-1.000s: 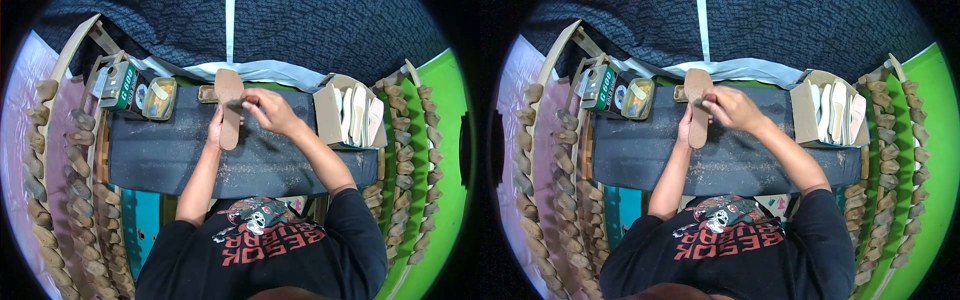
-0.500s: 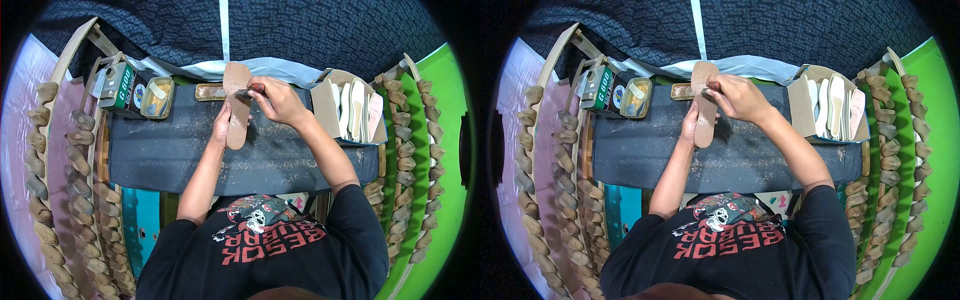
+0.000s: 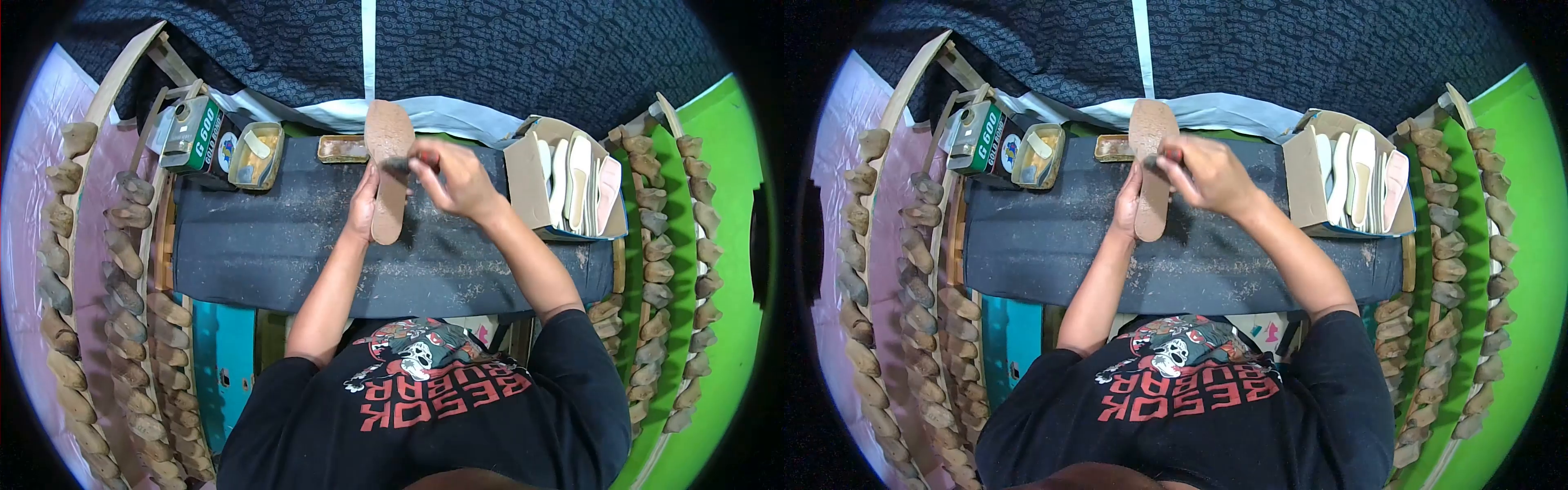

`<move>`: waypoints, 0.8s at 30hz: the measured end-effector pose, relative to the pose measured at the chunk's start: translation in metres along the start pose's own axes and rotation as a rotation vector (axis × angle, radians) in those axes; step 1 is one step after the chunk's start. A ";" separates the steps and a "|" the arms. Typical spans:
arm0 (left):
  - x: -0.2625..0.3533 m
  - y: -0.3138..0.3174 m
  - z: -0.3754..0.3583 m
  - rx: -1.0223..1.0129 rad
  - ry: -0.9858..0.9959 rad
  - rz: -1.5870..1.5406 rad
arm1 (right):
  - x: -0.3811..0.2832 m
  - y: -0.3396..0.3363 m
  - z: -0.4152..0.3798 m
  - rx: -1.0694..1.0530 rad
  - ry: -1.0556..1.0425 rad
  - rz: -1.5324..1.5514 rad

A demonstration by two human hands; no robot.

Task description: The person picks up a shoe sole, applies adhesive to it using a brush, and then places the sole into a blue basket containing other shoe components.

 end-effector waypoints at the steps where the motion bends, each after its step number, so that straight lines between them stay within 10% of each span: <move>1: -0.004 0.002 0.000 -0.001 -0.013 0.005 | 0.007 -0.001 0.002 -0.002 0.061 -0.004; 8: -0.001 0.022 0.006 0.251 0.116 -0.194 | -0.022 0.006 -0.015 -0.058 -0.016 -0.010; 12: 0.004 -0.001 -0.003 -0.030 0.083 0.006 | -0.035 0.015 -0.030 -0.086 -0.081 0.086; 24: -0.026 0.010 -0.002 0.011 0.058 -0.018 | -0.006 0.009 -0.013 0.066 -0.020 -0.067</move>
Point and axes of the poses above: each hand's wrist, its own z-axis towards the middle knuckle, its own y-axis out of the palm, x = y × z, the point moved 1 cm from there along z, towards the middle knuckle, and after that the axes turned 12 degrees about -x, right-handed, at the moved point
